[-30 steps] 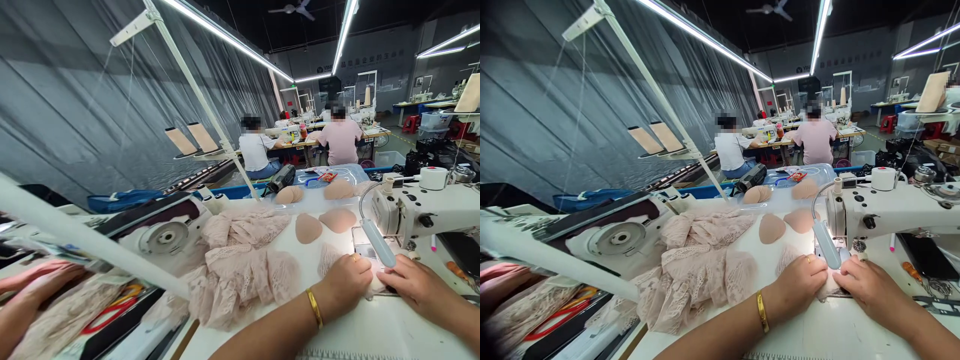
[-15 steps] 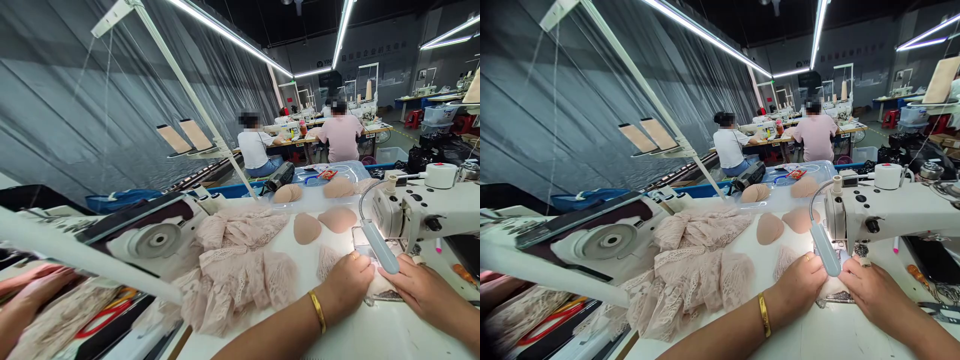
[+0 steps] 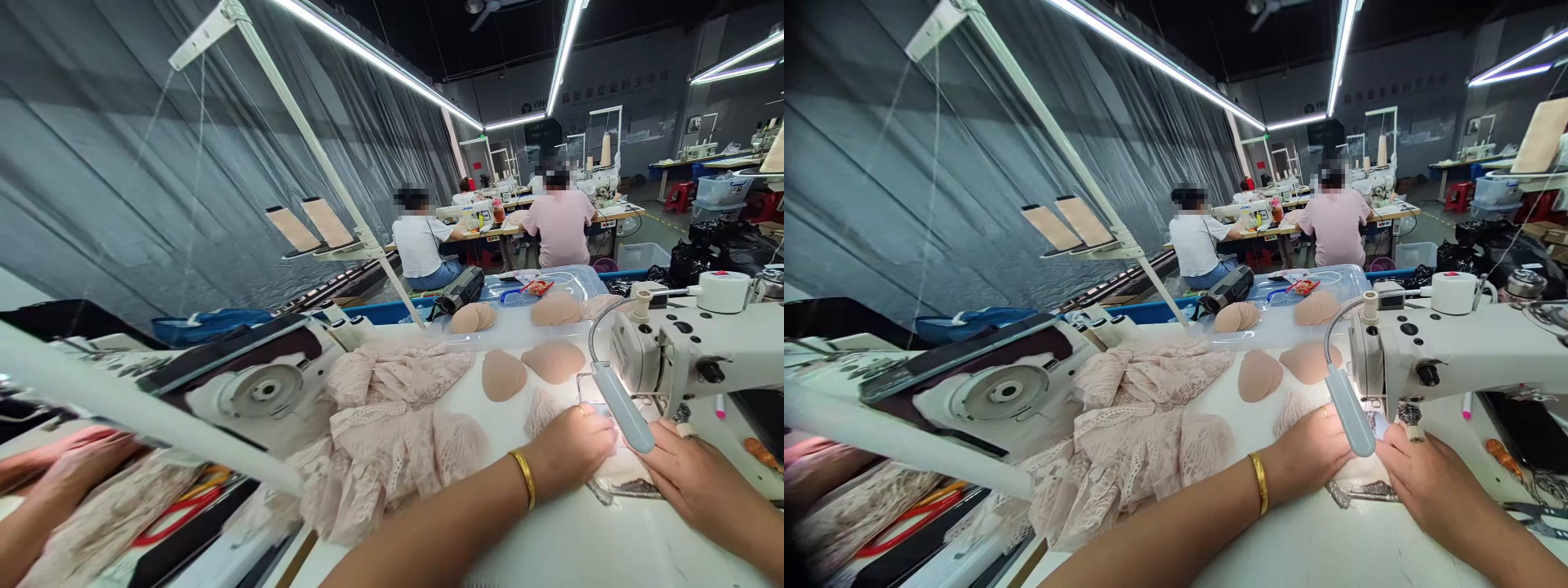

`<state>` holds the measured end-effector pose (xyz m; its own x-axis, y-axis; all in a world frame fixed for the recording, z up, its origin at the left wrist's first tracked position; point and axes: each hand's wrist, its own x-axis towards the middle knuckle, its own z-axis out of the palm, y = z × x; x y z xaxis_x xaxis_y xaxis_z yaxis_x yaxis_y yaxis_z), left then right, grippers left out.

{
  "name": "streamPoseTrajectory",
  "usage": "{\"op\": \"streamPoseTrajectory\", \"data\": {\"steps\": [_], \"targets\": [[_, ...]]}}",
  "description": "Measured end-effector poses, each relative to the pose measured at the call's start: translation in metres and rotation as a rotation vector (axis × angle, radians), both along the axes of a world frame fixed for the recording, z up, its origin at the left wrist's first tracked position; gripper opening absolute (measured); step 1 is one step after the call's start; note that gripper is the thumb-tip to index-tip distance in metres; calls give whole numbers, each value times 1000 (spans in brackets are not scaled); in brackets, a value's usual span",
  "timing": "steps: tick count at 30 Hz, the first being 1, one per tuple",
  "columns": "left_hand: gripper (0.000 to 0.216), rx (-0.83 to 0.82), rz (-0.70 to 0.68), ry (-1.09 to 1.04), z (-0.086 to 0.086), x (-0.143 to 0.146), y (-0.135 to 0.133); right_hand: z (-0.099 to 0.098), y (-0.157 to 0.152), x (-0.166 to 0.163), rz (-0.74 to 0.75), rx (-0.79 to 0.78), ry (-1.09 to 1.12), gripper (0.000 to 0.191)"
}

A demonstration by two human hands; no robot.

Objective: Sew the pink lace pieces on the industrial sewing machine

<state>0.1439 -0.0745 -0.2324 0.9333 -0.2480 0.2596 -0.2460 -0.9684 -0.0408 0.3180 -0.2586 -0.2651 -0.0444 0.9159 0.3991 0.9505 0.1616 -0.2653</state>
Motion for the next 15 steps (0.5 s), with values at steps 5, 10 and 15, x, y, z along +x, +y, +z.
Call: {"op": "streamPoseTrajectory", "data": {"steps": [5,10,15], "targets": [[22,-8,-80,-22,1,9,16,-5,1,1,-30,16,-70,27],[20,-36,-100,-33,-1,12,21,-6,0,2,-24,-16,-64,25],[18,-36,-77,3,-2,12,20,-3,-1,1,-21,-50,-70,26]]}}
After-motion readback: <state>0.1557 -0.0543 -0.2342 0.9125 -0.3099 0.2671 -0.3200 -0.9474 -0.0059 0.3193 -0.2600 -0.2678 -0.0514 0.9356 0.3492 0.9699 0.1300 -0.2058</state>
